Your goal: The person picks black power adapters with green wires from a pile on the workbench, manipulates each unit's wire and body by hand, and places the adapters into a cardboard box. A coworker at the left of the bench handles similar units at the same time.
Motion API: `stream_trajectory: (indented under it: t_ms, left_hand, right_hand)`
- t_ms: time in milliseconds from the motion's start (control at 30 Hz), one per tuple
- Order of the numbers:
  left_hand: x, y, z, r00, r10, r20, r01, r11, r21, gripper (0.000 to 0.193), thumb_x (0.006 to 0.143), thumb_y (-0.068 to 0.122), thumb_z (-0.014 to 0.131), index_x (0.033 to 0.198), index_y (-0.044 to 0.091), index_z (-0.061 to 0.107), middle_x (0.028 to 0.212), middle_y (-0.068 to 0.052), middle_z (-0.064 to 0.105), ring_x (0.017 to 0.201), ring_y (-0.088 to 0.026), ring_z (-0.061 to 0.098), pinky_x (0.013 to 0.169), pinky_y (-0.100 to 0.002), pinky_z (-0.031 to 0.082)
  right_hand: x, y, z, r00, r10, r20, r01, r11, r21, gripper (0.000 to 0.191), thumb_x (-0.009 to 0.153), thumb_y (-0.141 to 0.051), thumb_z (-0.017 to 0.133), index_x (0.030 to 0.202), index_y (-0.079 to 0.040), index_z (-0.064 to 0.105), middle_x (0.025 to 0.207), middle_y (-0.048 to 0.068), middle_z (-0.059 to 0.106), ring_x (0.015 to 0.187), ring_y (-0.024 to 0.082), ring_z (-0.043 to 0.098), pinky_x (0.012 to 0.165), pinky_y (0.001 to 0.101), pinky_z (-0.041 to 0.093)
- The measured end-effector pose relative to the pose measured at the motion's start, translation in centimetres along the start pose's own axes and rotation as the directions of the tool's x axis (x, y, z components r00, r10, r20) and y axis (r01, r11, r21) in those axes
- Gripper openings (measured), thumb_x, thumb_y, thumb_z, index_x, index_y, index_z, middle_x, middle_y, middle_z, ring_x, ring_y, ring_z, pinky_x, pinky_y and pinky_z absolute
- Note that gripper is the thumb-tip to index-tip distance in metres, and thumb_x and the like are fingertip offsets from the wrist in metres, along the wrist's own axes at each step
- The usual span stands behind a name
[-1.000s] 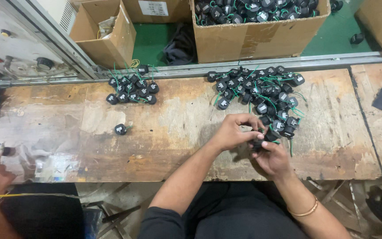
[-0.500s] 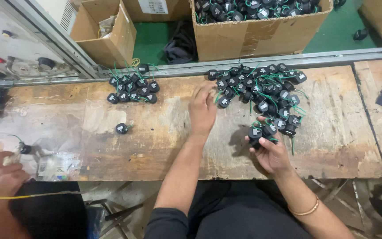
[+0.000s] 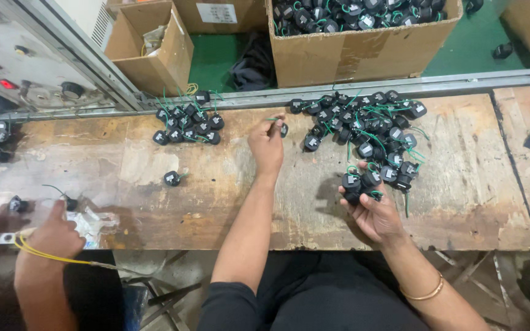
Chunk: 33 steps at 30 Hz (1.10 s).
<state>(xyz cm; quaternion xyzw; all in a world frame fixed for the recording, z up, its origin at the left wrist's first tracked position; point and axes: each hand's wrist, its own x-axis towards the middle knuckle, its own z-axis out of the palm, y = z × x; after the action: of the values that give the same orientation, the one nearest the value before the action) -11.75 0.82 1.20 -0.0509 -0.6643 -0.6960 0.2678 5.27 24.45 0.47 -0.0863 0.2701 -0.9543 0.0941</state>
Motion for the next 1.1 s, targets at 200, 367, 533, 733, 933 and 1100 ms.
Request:
stream_trajectory:
  t_ms: [200,367,533,733,933,1100]
  left_hand:
    - [-5.9,6.1,2.8,0.788,-0.082,0.61,0.457,0.743,-0.49,0.026,0.098,-0.002,0.062,0.119,0.013,0.059,0.103,-0.011,0.078,0.107,-0.02,0.072,0.096,-0.034,0.057]
    - [-7.7,9.0,4.4,0.794,0.241,0.559,-0.245,0.967,-0.068,0.026,0.083,-0.004,0.074,0.106,0.007,0.071,0.113,-0.011,0.076,0.116,-0.028,0.07,0.102,-0.038,0.056]
    - [-6.5,9.9,2.5,0.735,0.298,0.609,-0.289,0.95,-0.116,0.022,0.088,0.002,0.076,0.108,0.011,0.076,0.111,-0.004,0.076,0.117,-0.025,0.071,0.103,-0.037,0.058]
    - [-6.0,9.4,1.8,0.669,0.377,0.641,-0.408,0.907,-0.107,0.021,0.08,0.012,0.084,0.1,0.011,0.076,0.108,-0.005,0.076,0.113,-0.026,0.071,0.101,-0.038,0.056]
    - [-6.3,6.8,2.4,0.601,-0.032,0.798,0.254,0.955,-0.153,0.021,0.079,0.011,0.09,0.082,0.004,0.07,0.09,-0.005,0.076,0.09,-0.015,0.071,0.087,-0.031,0.056]
    - [-6.7,5.1,2.5,0.575,-0.062,0.816,0.342,0.924,-0.171,0.02,0.075,0.006,0.088,0.093,0.003,0.079,0.093,-0.005,0.075,0.093,-0.015,0.07,0.089,-0.031,0.055]
  right_hand:
    - [0.1,0.2,0.0,0.992,-0.036,-0.118,0.035,0.999,-0.007,0.068,0.091,0.002,0.069,0.149,-0.017,0.041,0.14,0.013,0.055,0.132,0.033,0.056,0.111,0.0559,0.049]
    - [0.1,0.5,-1.7,0.981,-0.061,-0.183,0.063,0.998,0.006,0.049,0.094,0.007,0.067,0.136,-0.012,0.051,0.139,0.012,0.057,0.132,0.03,0.058,0.107,0.052,0.054]
    - [0.2,0.6,-2.6,0.982,-0.064,-0.18,0.084,0.991,0.105,0.046,0.093,0.011,0.066,0.132,-0.011,0.056,0.137,0.015,0.058,0.126,0.031,0.061,0.095,0.0434,0.059]
    - [0.3,0.6,-2.3,0.978,-0.113,-0.173,0.129,0.988,0.083,0.047,0.09,0.013,0.064,0.129,-0.011,0.052,0.13,0.014,0.059,0.118,0.03,0.064,0.093,0.0416,0.06]
    - [0.0,1.4,-0.9,0.987,-0.151,-0.063,0.143,0.983,-0.115,0.045,0.088,0.017,0.063,0.123,-0.008,0.05,0.126,0.015,0.058,0.116,0.03,0.065,0.096,0.0447,0.059]
    - [-0.1,1.3,0.0,0.978,-0.193,-0.077,0.182,0.974,-0.138,0.044,0.086,0.017,0.064,0.12,-0.008,0.051,0.129,0.014,0.058,0.119,0.029,0.064,0.096,0.0441,0.059]
